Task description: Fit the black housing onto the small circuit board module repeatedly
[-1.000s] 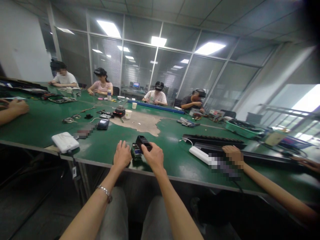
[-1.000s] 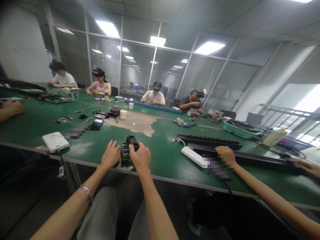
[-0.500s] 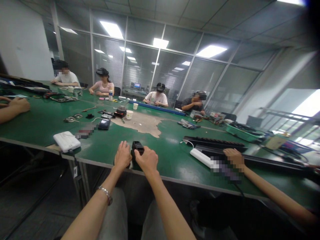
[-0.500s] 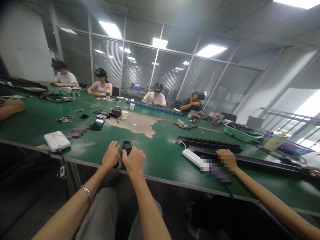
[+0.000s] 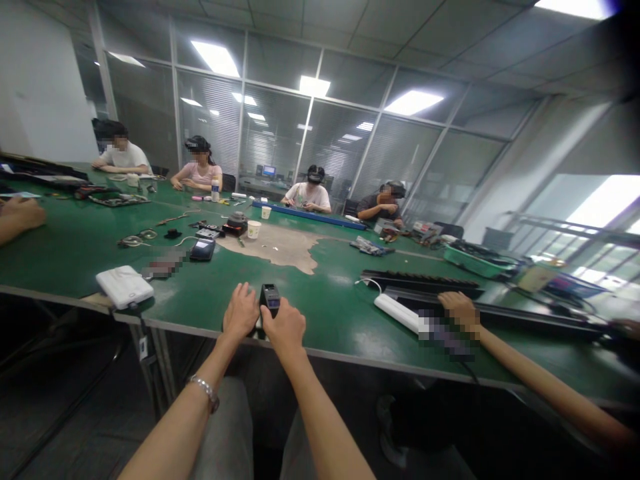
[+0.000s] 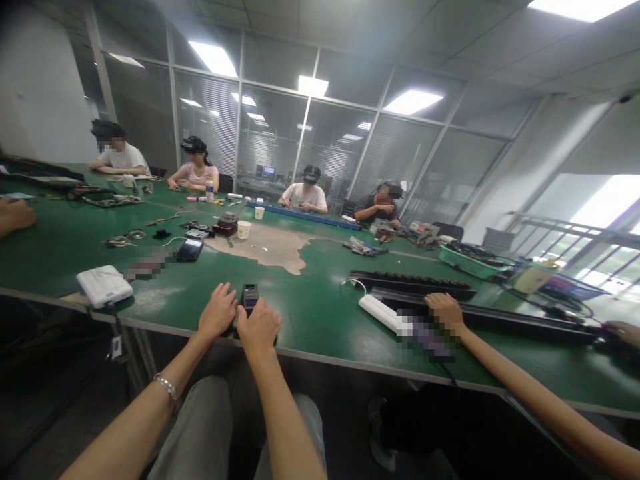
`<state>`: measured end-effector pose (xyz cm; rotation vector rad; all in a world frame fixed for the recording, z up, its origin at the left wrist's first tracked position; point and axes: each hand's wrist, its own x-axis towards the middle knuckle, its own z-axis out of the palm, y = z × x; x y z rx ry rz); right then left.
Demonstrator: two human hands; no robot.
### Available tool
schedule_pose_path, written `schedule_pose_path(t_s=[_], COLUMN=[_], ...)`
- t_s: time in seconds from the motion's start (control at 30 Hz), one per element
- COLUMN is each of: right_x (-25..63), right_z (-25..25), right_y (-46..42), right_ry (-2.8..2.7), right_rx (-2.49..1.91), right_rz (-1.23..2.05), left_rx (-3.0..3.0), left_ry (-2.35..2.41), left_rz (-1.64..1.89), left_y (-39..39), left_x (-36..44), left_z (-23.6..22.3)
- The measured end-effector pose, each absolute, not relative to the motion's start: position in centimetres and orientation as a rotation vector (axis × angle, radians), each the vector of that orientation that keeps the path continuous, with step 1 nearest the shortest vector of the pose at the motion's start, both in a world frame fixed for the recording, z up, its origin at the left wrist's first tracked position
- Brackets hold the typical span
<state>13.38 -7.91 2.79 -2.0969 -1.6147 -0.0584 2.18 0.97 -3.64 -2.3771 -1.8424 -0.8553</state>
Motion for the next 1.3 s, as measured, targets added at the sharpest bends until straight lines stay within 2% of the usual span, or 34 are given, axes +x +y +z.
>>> schedule_pose_path(t_s=[0.33,0.77,1.3], right_x=[13.5,17.4,19.0], right_z=[3.4,7.6,2.7], right_y=[-7.4,-7.1,-7.4], right_ry=[-1.546,-1.39,-1.476], right_rx=[-2.087,-2.006,-2.203], right_rz=[-0.009,-0.025,-0.089], left_rx=[-2.391,-2.411,-2.39], left_ry=[-1.816,-1.789,-1.794], left_rz=[-0.812,-0.791,-0.779], left_y=[0.9,0.7,0.6], left_x=[2.2,2.2,2.2], left_z=[-3.6,-3.6,-3.4])
